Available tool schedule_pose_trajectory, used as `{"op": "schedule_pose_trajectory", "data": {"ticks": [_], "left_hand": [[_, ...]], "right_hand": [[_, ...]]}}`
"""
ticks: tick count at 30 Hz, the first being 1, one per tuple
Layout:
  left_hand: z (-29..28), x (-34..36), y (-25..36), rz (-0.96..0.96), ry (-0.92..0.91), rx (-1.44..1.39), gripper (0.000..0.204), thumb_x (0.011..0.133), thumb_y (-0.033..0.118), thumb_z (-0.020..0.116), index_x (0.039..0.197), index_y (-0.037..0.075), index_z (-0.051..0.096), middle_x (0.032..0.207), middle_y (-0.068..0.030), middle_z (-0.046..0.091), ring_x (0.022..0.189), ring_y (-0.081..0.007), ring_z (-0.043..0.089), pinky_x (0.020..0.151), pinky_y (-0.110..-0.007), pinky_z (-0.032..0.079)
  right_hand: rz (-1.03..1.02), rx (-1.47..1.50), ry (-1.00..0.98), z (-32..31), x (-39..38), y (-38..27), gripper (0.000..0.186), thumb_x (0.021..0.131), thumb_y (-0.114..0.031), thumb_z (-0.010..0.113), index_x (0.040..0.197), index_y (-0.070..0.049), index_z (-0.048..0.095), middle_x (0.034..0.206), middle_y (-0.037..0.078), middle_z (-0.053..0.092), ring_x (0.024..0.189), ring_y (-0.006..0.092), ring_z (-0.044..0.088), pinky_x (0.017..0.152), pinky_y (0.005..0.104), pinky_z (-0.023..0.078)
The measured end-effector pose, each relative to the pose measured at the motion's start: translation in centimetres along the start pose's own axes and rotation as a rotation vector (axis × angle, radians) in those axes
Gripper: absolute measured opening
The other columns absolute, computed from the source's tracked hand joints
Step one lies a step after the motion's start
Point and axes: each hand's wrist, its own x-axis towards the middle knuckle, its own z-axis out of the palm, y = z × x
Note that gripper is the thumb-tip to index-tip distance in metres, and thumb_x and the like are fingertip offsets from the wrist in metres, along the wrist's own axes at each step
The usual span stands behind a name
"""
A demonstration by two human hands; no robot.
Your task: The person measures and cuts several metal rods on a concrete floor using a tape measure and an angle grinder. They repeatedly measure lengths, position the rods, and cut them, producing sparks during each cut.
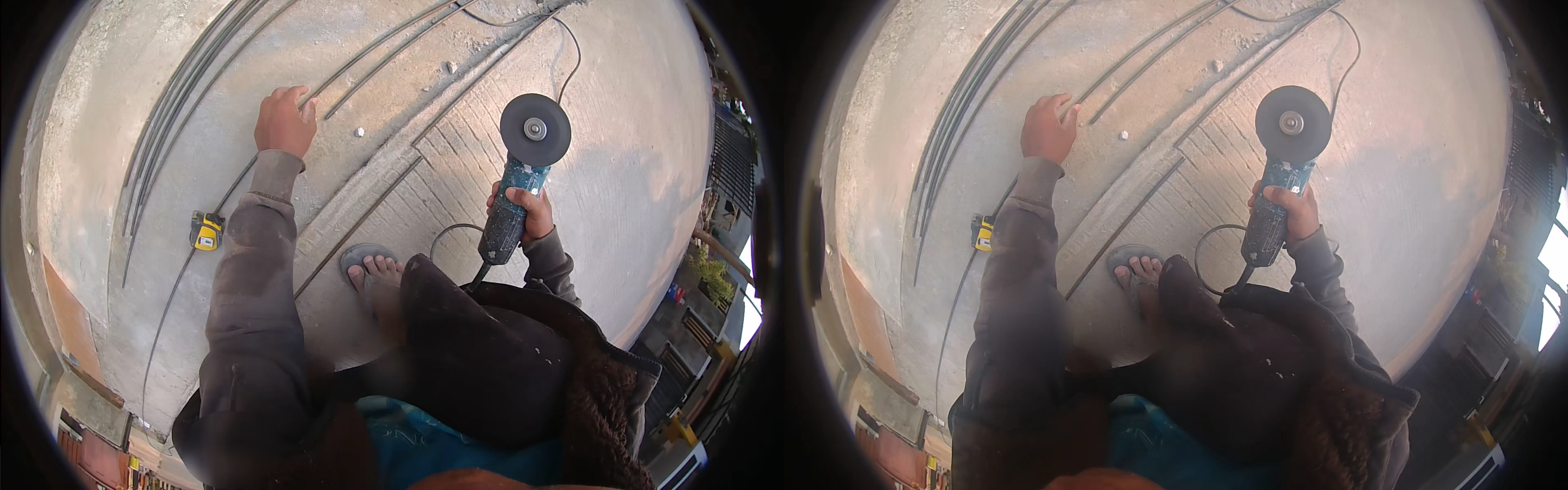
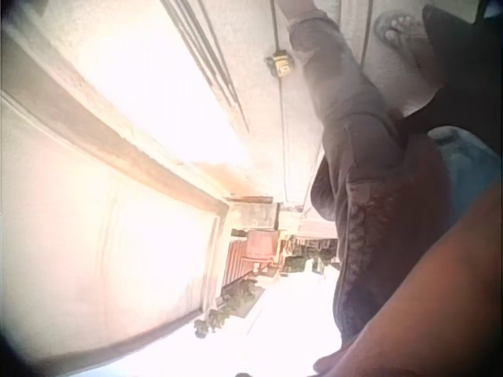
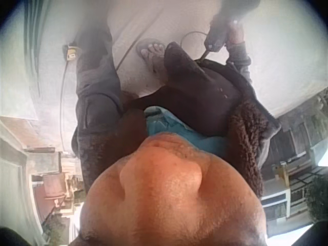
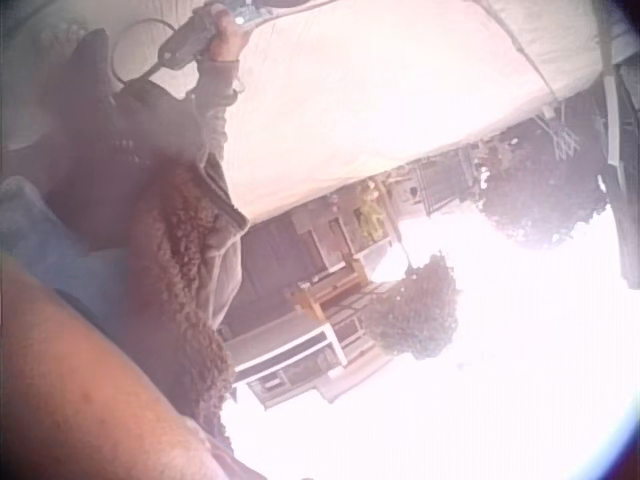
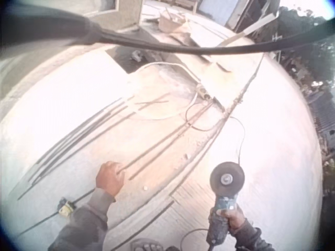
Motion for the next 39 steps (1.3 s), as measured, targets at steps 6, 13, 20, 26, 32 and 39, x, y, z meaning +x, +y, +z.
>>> {"op": "schedule_pose_trajectory", "data": {"ticks": [6, 13, 20, 26, 32, 39], "left_hand": [[-2.2, -9.5, -7.7, -0.185, 0.018, 0.099, 0.027, 0.087, 0.022, 0.067, 0.112, 0.012, 0.067, 0.107, -0.0076, 0.062, 0.103, -0.0289, 0.057, 0.087, -0.039, 0.048], [-1.1, -9.3, -10.1, -0.197, 0.075, 0.001, 0.015, 0.087, 0.018, 0.065, 0.101, 0.014, 0.069, 0.098, -0.0096, 0.063, 0.094, -0.0321, 0.059, 0.083, -0.042, 0.048], [-1.9, -10.5, -8.9, -0.191, 0.047, -0.036, 0.014, 0.086, 0.016, 0.065, 0.099, 0.014, 0.07, 0.094, -0.0101, 0.063, 0.091, -0.0332, 0.059, 0.081, -0.042, 0.048], [-1.3, -11.9, -8.2, -0.191, 0.064, -0.106, 0.012, 0.085, 0.014, 0.066, 0.096, 0.014, 0.071, 0.092, -0.0088, 0.063, 0.09, -0.0327, 0.058, 0.081, -0.042, 0.049], [-1.7, -11.8, -8.0, -0.208, 0.029, -0.099, 0.011, 0.085, 0.014, 0.065, 0.093, 0.015, 0.072, 0.089, -0.0085, 0.061, 0.09, -0.0314, 0.058, 0.079, -0.042, 0.049], [-1.7, -11.6, -7.3, -0.216, 0.028, -0.04, 0.015, 0.082, 0.011, 0.062, 0.09, 0.015, 0.074, 0.092, -0.0058, 0.063, 0.091, -0.0269, 0.061, 0.08, -0.04, 0.05]], "right_hand": [[-0.061, -0.484, -0.139, 5.9, 3.0, -4.4, 0.038, 0.074, -0.01, 0.068, 0.107, 0.002, 0.055, 0.09, 0.013, 0.064, 0.077, 0.0213, 0.067, 0.068, 0.0339, 0.055], [-0.176, -0.965, -0.217, 11.8, 7.6, -4.5, 0.051, 0.069, -0.02, 0.076, 0.113, 0.001, 0.059, 0.099, 0.013, 0.066, 0.091, 0.0207, 0.064, 0.081, 0.032, 0.05], [-0.197, -1.109, -0.194, 15.1, 8.3, -2.3, 0.054, 0.067, -0.024, 0.077, 0.112, 0.002, 0.061, 0.095, 0.015, 0.068, 0.087, 0.0236, 0.066, 0.079, 0.0356, 0.052], [-0.215, -1.195, -0.148, 15.3, 9.4, -0.7, 0.057, 0.065, -0.027, 0.077, 0.111, 0.003, 0.062, 0.098, 0.018, 0.069, 0.089, 0.0268, 0.067, 0.082, 0.0359, 0.051], [-0.285, -1.262, -0.123, 16.0, 9.8, 0.1, 0.051, 0.066, -0.026, 0.077, 0.105, 0.003, 0.062, 0.092, 0.016, 0.069, 0.082, 0.0239, 0.066, 0.078, 0.0351, 0.052], [-0.221, -1.322, -0.152, 16.2, 11.4, 0.5, 0.058, 0.065, -0.031, 0.076, 0.113, -0.001, 0.062, 0.102, 0.019, 0.069, 0.095, 0.0311, 0.066, 0.084, 0.0384, 0.051]]}}
